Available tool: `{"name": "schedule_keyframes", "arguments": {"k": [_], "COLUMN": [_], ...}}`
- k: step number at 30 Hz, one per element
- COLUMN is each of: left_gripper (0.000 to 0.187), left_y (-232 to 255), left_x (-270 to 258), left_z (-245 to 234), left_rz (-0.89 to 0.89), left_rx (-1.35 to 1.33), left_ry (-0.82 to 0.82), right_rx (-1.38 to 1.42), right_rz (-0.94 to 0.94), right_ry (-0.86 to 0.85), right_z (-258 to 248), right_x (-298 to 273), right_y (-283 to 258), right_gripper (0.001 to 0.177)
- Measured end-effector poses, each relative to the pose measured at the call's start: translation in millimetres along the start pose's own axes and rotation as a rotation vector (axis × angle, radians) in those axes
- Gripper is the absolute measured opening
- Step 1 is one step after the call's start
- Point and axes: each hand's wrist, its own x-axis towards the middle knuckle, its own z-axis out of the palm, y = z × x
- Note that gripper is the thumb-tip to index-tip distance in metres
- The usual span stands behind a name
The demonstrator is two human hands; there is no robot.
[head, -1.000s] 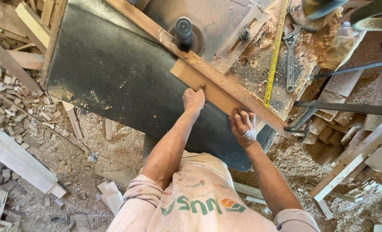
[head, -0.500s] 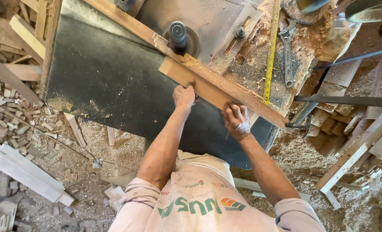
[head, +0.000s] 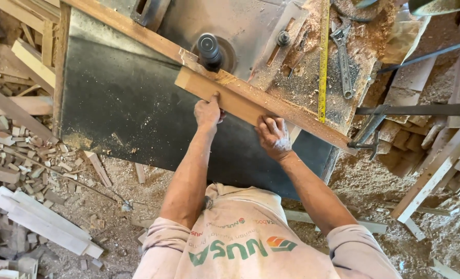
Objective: Operating a shaper machine to profile the edges of wooden planks in a workshop.
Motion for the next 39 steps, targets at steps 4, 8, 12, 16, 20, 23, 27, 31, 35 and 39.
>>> {"name": "schedule_keyframes", "arguments": {"k": [4,8,12,16,20,23,27,31,35,39], "left_gripper": [0.049,0.049,0.045,0.046,0.046,0.046,0.048,0.051,0.049,0.053], "left_y": [8,12,11,15,9,9,13,14,5,-10], "left_x": [-2,8,18,26,44,53,57,55,48,49], "left_z": [-12,-20,-29,-38,-45,-51,-60,-62,-52,-35], "left_rz": [-0.025,-0.006,-0.018,-0.016,0.005,0.017,0.026,0.048,-0.025,-0.055], "left_rx": [-0.042,-0.048,-0.078,-0.068,-0.088,-0.115,-0.125,-0.135,-0.230,-0.247], "left_ry": [0.009,0.007,0.022,0.036,0.048,0.053,0.065,0.074,0.041,-0.022], "right_rx": [-0.029,-0.067,-0.103,-0.101,-0.056,-0.059,-0.064,-0.082,-0.084,-0.090], "right_rz": [0.021,-0.006,-0.003,0.017,0.009,0.020,0.047,0.038,0.044,0.032], "right_ry": [0.015,0.035,0.043,0.045,0.047,0.052,0.077,0.084,0.097,0.080], "right_z": [9,17,21,24,14,21,34,38,56,64], "right_x": [9,24,37,52,79,86,92,104,103,112], "right_y": [-7,-14,-23,-31,-44,-49,-56,-62,-66,-72], "right_gripper": [0.023,0.020,0.017,0.018,0.010,0.013,0.014,0.017,0.015,0.011]}}
